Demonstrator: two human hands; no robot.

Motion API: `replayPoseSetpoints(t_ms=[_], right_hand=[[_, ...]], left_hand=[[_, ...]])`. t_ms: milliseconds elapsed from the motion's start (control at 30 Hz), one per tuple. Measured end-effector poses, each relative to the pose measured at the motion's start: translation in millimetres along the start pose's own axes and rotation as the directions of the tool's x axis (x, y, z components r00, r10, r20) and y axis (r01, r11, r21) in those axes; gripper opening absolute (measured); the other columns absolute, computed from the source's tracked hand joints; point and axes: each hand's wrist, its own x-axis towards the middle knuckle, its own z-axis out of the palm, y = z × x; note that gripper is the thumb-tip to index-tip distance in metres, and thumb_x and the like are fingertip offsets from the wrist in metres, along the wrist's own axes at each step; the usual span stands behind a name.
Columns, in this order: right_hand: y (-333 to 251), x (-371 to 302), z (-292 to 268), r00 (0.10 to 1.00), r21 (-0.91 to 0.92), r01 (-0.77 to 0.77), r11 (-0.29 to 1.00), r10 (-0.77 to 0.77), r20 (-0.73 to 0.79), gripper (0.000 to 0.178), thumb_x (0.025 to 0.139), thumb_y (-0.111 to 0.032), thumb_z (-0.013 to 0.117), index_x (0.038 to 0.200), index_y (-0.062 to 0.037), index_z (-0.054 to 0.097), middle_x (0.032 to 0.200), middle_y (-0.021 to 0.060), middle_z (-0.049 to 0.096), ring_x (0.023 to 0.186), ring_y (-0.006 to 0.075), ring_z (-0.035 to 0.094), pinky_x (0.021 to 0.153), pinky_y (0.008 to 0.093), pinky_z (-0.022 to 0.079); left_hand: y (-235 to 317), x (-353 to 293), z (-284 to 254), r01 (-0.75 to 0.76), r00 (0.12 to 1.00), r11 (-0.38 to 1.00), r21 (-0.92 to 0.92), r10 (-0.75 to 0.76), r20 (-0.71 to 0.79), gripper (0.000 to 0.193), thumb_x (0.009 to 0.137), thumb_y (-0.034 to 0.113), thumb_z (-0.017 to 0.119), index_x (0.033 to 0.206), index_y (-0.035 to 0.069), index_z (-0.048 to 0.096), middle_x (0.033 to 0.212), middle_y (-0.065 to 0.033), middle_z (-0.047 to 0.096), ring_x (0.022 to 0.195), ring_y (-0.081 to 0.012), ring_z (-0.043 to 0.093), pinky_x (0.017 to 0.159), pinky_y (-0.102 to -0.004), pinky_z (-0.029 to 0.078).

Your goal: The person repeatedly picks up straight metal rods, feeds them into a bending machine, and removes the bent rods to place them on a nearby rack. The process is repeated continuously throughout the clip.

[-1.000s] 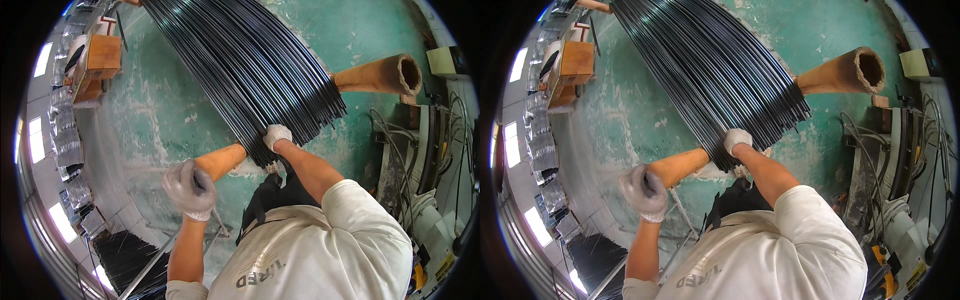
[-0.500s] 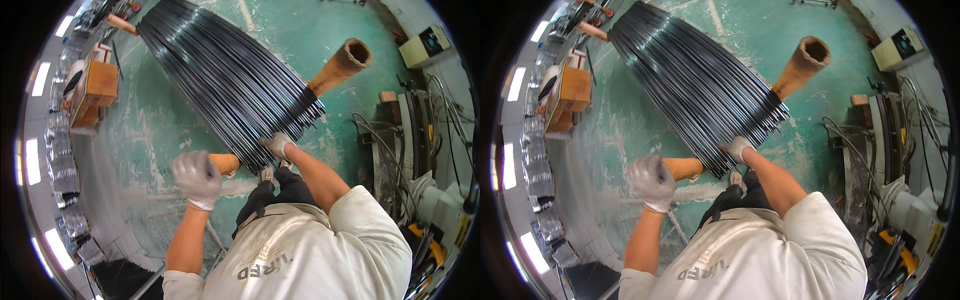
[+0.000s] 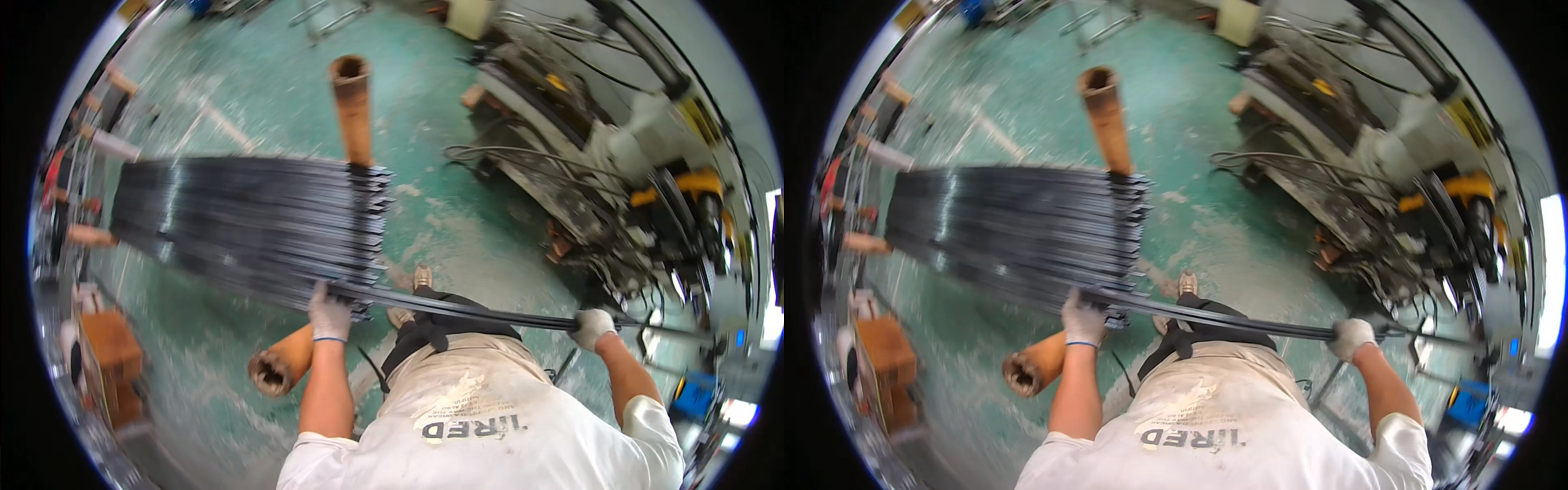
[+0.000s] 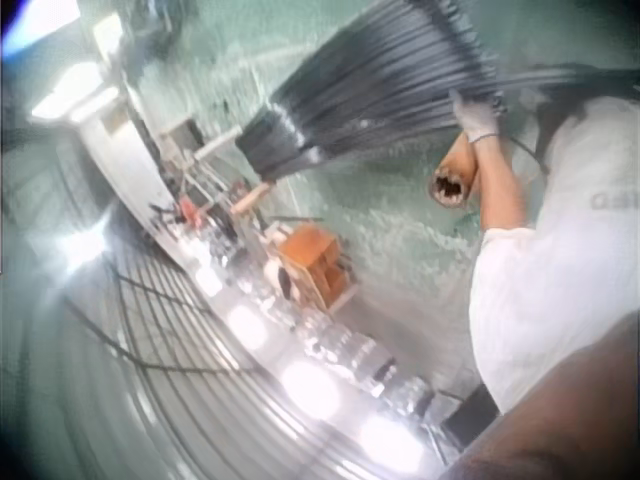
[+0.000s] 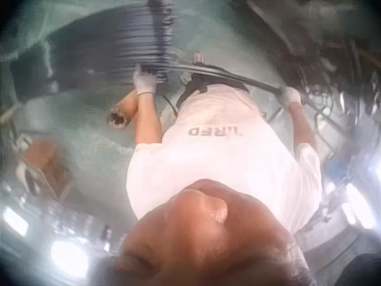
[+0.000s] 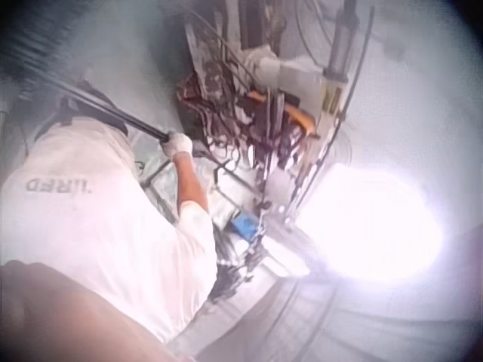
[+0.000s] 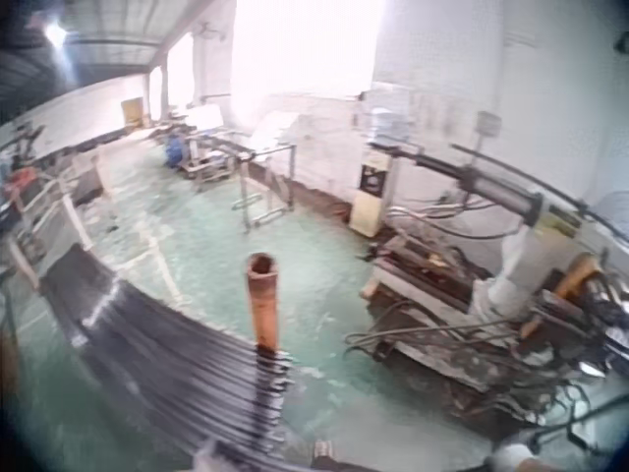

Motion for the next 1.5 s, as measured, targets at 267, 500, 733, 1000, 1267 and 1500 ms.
replayPoseSetpoints(t_ms=[267,500,733,1000,1267,1500], right_hand=[[-7,0,37,0.894,0.259,0.025,0.966,0.094,-0.438,0.019,0.084,-0.031,0.077,0.084,-0.0118,0.08,0.085,0.0193,0.077,0.087,0.0429,0.077,0.08,0.056,0.06],[204,36,127,0.681,0.456,-0.196,0.868,0.455,-0.573,0.014,0.08,-0.014,0.077,0.092,-0.0075,0.078,0.103,0.0198,0.078,0.108,0.0434,0.072,0.095,0.0529,0.058],[312,89,164,0.37,0.532,0.677,-0.509,0.86,0.352,0.034,0.09,-0.008,0.073,0.123,-0.0039,0.075,0.12,0.0181,0.079,0.115,0.0424,0.074,0.1,0.0533,0.059],[323,94,54,0.798,-0.234,0.566,-0.79,0.596,-0.083,0.024,0.114,-0.011,0.056,0.132,0.0005,0.065,0.125,0.0179,0.076,0.123,0.037,0.075,0.103,0.0553,0.066],[454,90,75,0.549,-0.229,0.826,-0.516,0.827,0.117,0.025,0.107,-0.028,0.078,0.118,-0.0063,0.072,0.103,0.0065,0.077,0.102,0.0261,0.074,0.099,0.0427,0.062],[508,98,26,0.501,-0.136,0.865,-0.483,0.815,0.291,0.023,0.11,-0.027,0.076,0.12,-0.0062,0.073,0.107,0.0087,0.077,0.097,0.0271,0.073,0.094,0.0452,0.062]], left_hand=[[-46,-20,9,-0.075,0.97,0.99,0.121,0.044,0.237,0.019,0.104,0.013,0.055,0.096,0.0,0.067,0.097,-0.0156,0.069,0.094,-0.0329,0.066,0.102,-0.0517,0.056],[-56,-134,194,-0.16,0.825,0.984,0.074,0.092,0.558,0.016,0.105,0.013,0.067,0.11,0.0,0.074,0.101,-0.0141,0.075,0.101,-0.0304,0.07,0.109,-0.0494,0.055],[-143,-215,374,-0.313,0.527,0.938,0.149,0.041,0.849,0.019,0.111,0.01,0.063,0.128,0.003,0.067,0.113,-0.0085,0.077,0.11,-0.0274,0.073,0.11,-0.0479,0.056],[-302,-240,497,-0.223,0.38,0.902,0.369,-0.268,0.885,0.034,0.105,0.012,0.074,0.137,0.001,0.067,0.123,-0.0147,0.075,0.126,-0.0379,0.069,0.121,-0.0596,0.051],[-255,-148,592,-0.216,0.253,0.928,0.303,-0.247,0.936,0.038,0.108,0.016,0.068,0.137,-0.008,0.067,0.13,-0.018,0.073,0.132,-0.0368,0.066,0.129,-0.0546,0.044],[-306,-61,652,-0.158,0.37,0.933,0.324,-0.248,0.895,0.026,0.11,0.022,0.071,0.118,-0.002,0.076,0.115,-0.0161,0.078,0.116,-0.0348,0.072,0.117,-0.0513,0.054]])
